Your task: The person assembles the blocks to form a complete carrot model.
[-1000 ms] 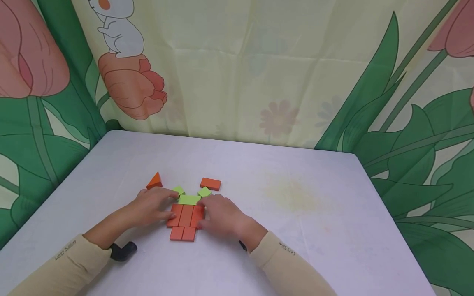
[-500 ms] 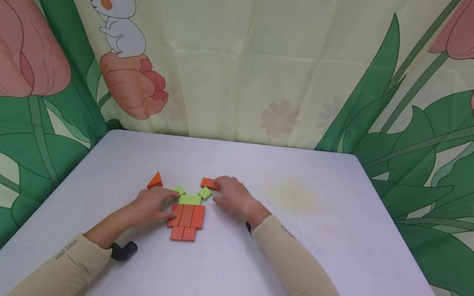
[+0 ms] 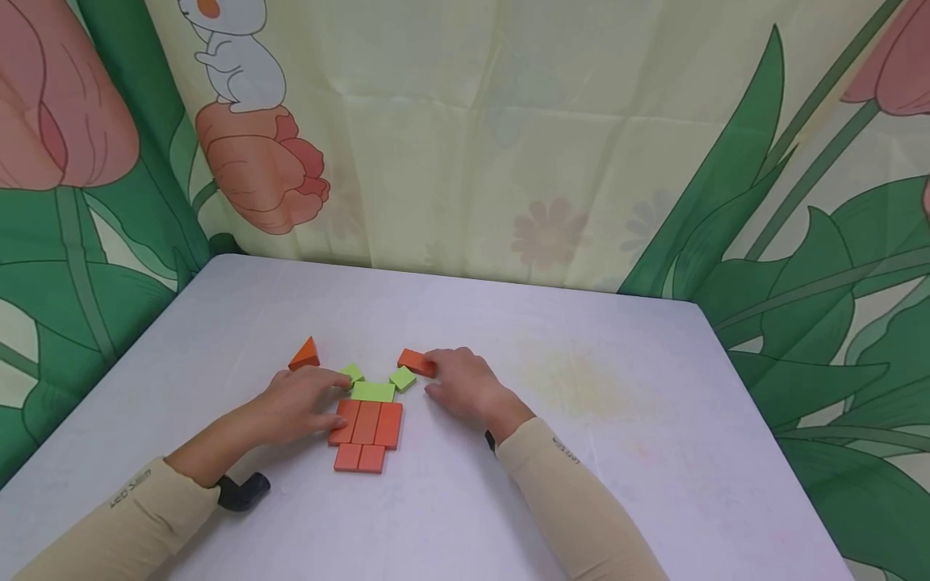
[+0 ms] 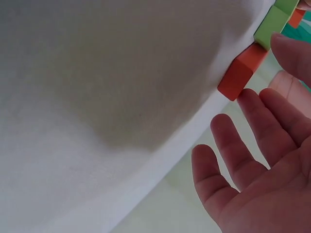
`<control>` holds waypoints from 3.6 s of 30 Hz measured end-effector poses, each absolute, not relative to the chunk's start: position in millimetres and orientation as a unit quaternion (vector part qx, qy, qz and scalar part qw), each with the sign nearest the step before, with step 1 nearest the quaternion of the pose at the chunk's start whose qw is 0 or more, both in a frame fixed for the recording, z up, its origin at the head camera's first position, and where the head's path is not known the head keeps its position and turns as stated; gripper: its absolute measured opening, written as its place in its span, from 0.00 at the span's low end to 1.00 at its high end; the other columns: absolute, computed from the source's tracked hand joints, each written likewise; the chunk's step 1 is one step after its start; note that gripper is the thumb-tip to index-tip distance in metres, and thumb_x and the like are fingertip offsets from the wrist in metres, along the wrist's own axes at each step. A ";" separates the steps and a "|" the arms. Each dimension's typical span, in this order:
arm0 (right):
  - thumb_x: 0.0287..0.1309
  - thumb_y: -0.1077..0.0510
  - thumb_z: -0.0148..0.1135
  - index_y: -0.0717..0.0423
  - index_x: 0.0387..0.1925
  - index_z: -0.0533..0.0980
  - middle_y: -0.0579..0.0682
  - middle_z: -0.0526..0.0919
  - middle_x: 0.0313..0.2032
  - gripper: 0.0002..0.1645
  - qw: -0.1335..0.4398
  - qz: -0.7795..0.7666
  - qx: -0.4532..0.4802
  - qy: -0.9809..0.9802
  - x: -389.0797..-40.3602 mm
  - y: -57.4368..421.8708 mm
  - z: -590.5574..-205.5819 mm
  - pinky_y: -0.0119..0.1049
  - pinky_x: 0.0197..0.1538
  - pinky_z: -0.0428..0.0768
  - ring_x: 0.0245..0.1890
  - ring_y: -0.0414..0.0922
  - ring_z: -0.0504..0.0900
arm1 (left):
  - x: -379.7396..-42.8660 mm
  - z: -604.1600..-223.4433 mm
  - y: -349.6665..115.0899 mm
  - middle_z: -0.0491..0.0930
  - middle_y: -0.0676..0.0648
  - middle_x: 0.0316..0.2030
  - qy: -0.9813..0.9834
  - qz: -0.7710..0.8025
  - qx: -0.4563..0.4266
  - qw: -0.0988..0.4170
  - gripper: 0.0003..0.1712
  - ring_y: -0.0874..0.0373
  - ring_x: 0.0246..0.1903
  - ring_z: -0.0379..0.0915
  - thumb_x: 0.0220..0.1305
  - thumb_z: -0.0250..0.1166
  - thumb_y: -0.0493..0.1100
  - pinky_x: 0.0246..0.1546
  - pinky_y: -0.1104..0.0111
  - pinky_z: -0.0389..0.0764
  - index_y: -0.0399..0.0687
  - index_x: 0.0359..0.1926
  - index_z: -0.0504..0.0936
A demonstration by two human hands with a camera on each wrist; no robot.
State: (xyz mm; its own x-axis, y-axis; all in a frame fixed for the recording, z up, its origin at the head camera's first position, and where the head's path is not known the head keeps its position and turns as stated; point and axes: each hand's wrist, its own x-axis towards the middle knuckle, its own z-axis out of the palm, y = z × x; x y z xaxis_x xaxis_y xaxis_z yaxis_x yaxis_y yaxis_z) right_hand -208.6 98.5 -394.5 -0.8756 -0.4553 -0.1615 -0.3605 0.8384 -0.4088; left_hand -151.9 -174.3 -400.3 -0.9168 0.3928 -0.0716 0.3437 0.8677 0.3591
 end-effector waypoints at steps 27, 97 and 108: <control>0.61 0.54 0.66 0.53 0.52 0.80 0.47 0.83 0.46 0.18 0.109 -0.167 -0.169 0.965 -208.4 105.8 -393.3 0.44 0.51 0.77 0.46 0.47 0.78 | -152.2 -401.2 -174.2 0.80 0.45 0.56 0.964 0.169 0.191 0.069 0.29 0.43 0.58 0.71 0.56 0.76 0.50 0.52 0.45 0.67 0.46 0.58 0.80; 0.54 0.49 0.75 0.43 0.43 0.82 0.32 0.72 0.27 0.15 0.086 -0.082 -0.386 0.915 -93.0 45.4 -387.3 0.29 0.35 0.66 0.32 0.34 0.67 | -150.2 -398.2 -171.5 0.80 0.45 0.56 0.967 0.161 0.179 0.081 0.31 0.43 0.59 0.70 0.56 0.76 0.50 0.52 0.44 0.67 0.46 0.59 0.80; 0.52 0.41 0.75 0.47 0.56 0.77 0.40 0.80 0.50 0.32 0.072 -0.079 -0.364 0.925 -97.9 49.6 -391.7 0.35 0.47 0.72 0.49 0.41 0.73 | -150.1 -396.1 -171.4 0.79 0.45 0.57 0.967 0.162 0.179 0.081 0.31 0.43 0.60 0.70 0.57 0.76 0.50 0.52 0.44 0.67 0.46 0.59 0.80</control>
